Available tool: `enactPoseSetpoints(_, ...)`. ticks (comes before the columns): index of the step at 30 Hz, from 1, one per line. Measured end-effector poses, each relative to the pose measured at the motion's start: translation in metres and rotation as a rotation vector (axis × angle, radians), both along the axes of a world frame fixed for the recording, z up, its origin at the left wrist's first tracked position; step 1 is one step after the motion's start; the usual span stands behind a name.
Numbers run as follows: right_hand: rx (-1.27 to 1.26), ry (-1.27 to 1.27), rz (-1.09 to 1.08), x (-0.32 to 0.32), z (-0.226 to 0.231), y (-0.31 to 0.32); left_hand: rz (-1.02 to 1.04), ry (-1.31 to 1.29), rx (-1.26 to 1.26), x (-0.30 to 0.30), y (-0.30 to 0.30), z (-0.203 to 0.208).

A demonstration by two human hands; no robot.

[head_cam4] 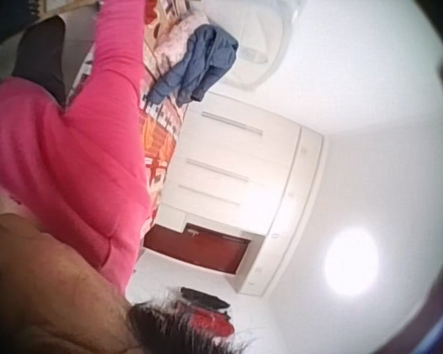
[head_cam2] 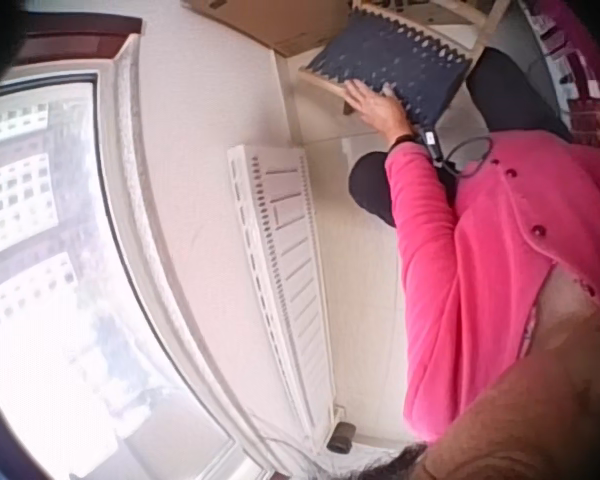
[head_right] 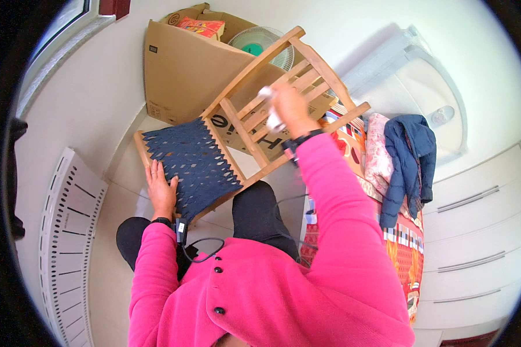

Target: The person wipes a wooden chair with a white cloth, cleaning the backrest, legs, and seat. The chair is repositioned several times to access different areas.

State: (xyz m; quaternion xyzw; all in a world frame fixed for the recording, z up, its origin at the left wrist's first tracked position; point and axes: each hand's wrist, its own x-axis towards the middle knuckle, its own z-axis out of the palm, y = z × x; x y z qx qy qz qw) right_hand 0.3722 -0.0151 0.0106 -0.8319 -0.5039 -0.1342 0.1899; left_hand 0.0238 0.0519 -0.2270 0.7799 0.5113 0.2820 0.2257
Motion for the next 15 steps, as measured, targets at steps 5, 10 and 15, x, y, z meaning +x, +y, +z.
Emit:
enactPoseSetpoints(5, -0.057, -0.48, -0.126, 0.03, 0.113, -0.046, 0.01, 0.046, 0.003, 0.001, -0.001, 0.0)
enactPoseSetpoints(10, -0.171, -0.639, -0.123, 0.041, 0.087, -0.023, 0.006, 0.058, 0.005, 0.001, 0.0, 0.004)
enactPoseSetpoints(15, -0.151, -0.556, -0.096, 0.053, 0.033, 0.002, -0.019, 0.007, -0.042, -0.001, 0.0, 0.005)
